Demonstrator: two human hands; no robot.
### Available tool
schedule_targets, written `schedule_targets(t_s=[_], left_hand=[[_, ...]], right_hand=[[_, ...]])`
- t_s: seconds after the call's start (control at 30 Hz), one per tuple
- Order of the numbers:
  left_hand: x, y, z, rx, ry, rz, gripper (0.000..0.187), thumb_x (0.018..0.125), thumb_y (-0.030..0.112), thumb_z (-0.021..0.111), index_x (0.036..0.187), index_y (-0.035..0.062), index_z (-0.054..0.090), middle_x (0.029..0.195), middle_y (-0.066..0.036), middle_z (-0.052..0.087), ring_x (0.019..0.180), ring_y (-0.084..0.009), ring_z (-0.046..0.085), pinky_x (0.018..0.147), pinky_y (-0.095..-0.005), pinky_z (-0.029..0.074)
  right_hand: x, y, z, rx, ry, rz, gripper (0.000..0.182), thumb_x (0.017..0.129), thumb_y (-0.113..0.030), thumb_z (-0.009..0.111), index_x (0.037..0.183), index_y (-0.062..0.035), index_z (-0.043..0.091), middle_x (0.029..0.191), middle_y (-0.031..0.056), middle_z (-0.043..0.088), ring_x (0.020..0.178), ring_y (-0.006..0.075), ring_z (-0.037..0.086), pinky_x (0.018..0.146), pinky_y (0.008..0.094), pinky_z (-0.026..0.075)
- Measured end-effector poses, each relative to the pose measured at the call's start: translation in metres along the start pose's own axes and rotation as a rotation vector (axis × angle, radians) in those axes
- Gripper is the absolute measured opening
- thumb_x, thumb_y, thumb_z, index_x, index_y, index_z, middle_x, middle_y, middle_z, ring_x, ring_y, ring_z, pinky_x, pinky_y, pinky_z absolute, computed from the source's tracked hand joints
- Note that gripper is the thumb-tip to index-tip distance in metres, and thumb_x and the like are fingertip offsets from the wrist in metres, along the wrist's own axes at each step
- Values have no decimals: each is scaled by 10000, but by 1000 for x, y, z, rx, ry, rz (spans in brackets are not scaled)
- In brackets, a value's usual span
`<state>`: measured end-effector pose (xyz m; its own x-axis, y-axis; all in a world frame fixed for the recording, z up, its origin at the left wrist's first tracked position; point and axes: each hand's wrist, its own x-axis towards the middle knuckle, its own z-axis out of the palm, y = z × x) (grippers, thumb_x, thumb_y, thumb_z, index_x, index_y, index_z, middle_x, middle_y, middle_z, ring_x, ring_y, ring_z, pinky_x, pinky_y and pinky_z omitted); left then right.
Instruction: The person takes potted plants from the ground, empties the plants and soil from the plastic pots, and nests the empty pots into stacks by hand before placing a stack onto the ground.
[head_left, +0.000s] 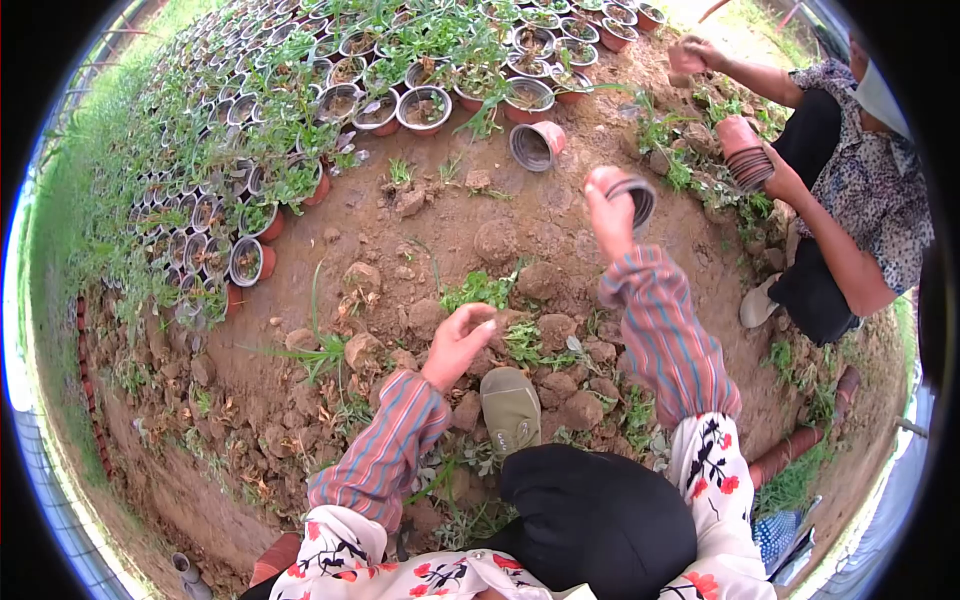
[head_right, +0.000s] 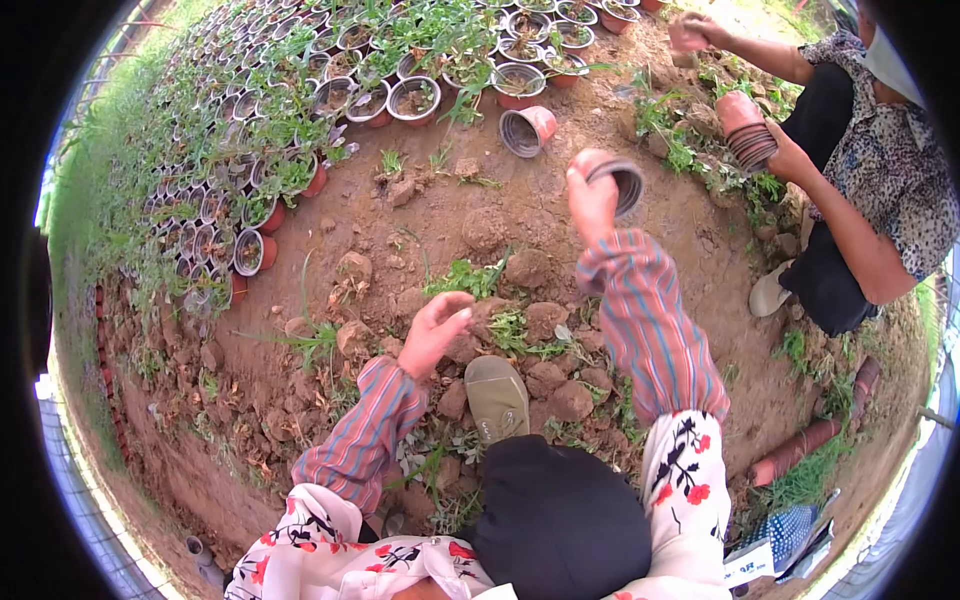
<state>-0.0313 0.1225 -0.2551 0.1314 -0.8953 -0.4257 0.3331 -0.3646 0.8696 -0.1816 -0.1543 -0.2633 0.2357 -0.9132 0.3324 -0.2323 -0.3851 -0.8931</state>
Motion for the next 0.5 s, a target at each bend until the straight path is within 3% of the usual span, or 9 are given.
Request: schedule_targets(t_s=[0.03,0.07,0.1,0.13,0.23,0.43,0.5], left_hand=[[-4,1,-4,9,33,-8,269,910,190,588,1141,57,552,1023,-16,604,869,-92,580,750,-254,468],[-6,2,-8,12,38,-10,269,910,190,588,1141,57,552,1023,-16,604,869,-92,580,750,-254,468],[-9,3,-11,17,52,-44,264,910,192,590,1135,59,555,1013,-14,606,869,-93,581,749,-253,468],[-12,3,-14,21,68,-78,259,910,194,592,1129,60,559,1004,-13,607,869,-94,582,749,-253,468],[-12,8,-20,1,146,-93,234,906,189,591,1095,51,574,949,-2,608,830,-82,577,720,-236,463],[-9,23,-41,17,212,-76,191,913,140,569,1086,61,573,946,-1,618,814,-77,587,691,-220,478],[-7,34,-51,13,247,-50,195,906,157,580,1072,54,578,925,-2,616,797,-73,582,688,-224,473]], right_hand=[[19,4,0,-197,23,-60,158,751,-47,599,872,-38,498,792,89,496,757,239,520,756,308,435],[35,-8,2,-316,-36,17,114,786,-66,589,871,-30,523,900,112,487,865,246,506,826,311,411],[51,23,11,-448,15,-122,212,783,-161,622,914,-24,527,969,146,519,922,291,528,848,336,419],[63,35,23,-443,9,-118,212,783,-161,622,914,-24,527,969,146,519,922,291,528,848,336,419],[75,41,62,-886,-6,123,447,761,-340,648,1070,-27,573,1127,167,580,1049,322,557,870,415,441],[74,76,68,-916,-182,371,437,762,-301,649,1107,-39,590,1082,167,621,1004,318,599,869,410,463],[68,62,58,-729,-68,461,374,752,-177,641,1096,-35,609,1011,135,663,919,274,650,845,376,494]])
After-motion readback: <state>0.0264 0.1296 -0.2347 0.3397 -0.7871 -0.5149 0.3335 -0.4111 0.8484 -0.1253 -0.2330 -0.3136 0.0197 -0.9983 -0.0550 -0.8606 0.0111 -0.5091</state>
